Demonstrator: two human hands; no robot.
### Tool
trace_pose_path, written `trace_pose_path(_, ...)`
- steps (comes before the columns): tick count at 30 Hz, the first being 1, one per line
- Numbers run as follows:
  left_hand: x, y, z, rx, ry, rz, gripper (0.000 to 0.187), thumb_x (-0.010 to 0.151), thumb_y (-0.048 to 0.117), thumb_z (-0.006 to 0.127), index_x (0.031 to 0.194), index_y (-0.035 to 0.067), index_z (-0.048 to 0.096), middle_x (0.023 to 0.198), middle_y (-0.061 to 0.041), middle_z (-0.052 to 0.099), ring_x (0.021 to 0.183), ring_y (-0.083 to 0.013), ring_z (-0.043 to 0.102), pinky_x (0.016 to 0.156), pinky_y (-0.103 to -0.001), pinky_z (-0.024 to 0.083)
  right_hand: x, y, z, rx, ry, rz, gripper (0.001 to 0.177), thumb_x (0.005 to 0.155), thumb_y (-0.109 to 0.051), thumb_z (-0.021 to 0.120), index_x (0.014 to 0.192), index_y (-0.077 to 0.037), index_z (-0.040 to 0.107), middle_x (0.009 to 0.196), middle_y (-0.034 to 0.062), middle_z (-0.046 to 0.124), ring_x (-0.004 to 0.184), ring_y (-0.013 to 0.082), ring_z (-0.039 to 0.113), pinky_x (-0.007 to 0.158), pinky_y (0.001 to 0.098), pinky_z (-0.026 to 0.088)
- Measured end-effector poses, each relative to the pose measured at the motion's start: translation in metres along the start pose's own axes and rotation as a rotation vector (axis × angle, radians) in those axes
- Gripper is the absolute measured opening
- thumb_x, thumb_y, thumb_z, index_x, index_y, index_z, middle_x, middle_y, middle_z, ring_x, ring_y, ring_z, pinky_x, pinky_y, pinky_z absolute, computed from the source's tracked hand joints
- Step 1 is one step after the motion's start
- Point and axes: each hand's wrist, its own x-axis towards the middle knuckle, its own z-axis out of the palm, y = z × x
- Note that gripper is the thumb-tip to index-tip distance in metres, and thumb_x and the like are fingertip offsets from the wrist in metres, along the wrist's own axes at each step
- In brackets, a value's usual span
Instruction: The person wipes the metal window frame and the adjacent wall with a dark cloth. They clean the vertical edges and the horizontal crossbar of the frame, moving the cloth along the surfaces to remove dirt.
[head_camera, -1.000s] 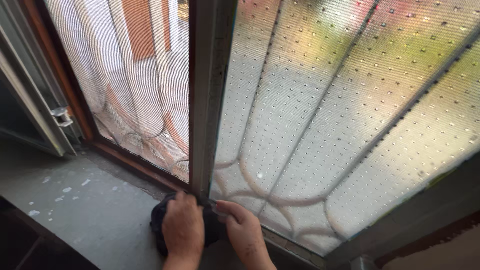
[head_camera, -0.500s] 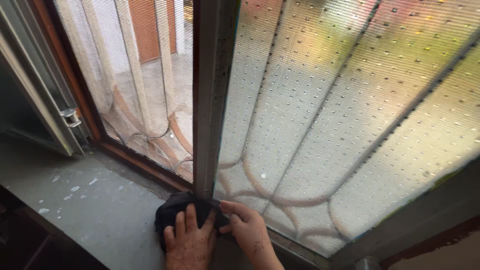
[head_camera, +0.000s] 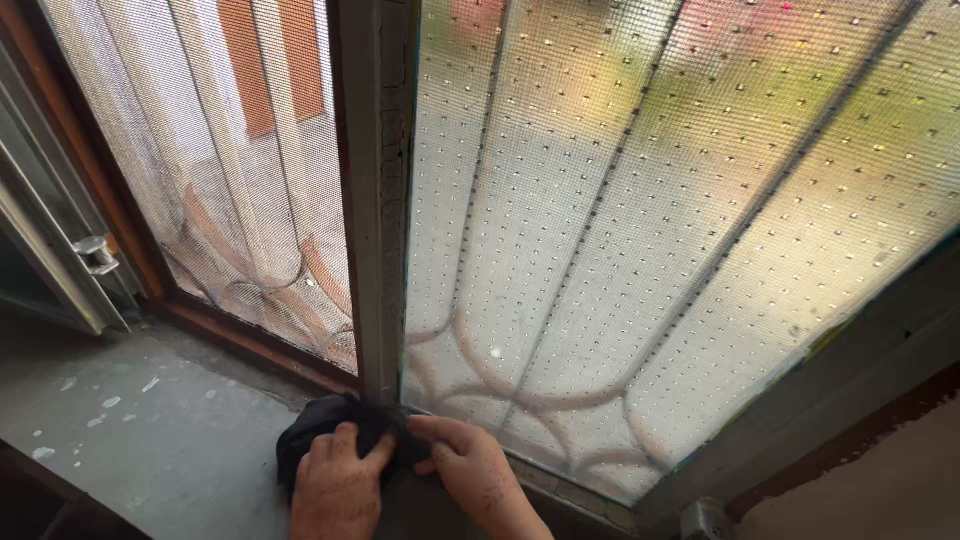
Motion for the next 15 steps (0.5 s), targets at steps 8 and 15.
trace_pose_path(8, 0.016, -0.003, 0.021, -0.248, 0.095, -0.429, 0.025, 0.092, 0.034, 0.068, 0.112, 0.024, 0.079, 0.108, -0.008, 0.073, 0.102, -0.0317, 0.069, 0.089, -0.046, 0.056, -0.007, -0.024, -0.002, 0.031, -0.06, 0.032, 0.048, 0.096, -0.005, 0.046, 0.141, -0.01, 0.062, 0.134, 0.0032, 0.073, 0.098, 0.015, 0.076, 0.09, 0.0278, 0.058)
trace_pose_path(15, 0.063, 0.014, -0.093, -0.84, 0.174, -0.645, 0.028, 0.093, 0.028, 0.068, 0.115, 0.013, 0.078, 0.098, -0.017, 0.079, 0.09, -0.0296, 0.077, 0.084, -0.04, 0.055, -0.022, -0.056, -0.001, -0.398, -0.03, 0.181, 0.051, 0.097, -0.021, 0.053, 0.142, -0.044, 0.059, 0.121, 0.001, 0.077, 0.111, 0.0138, 0.075, 0.102, 0.0307, 0.051)
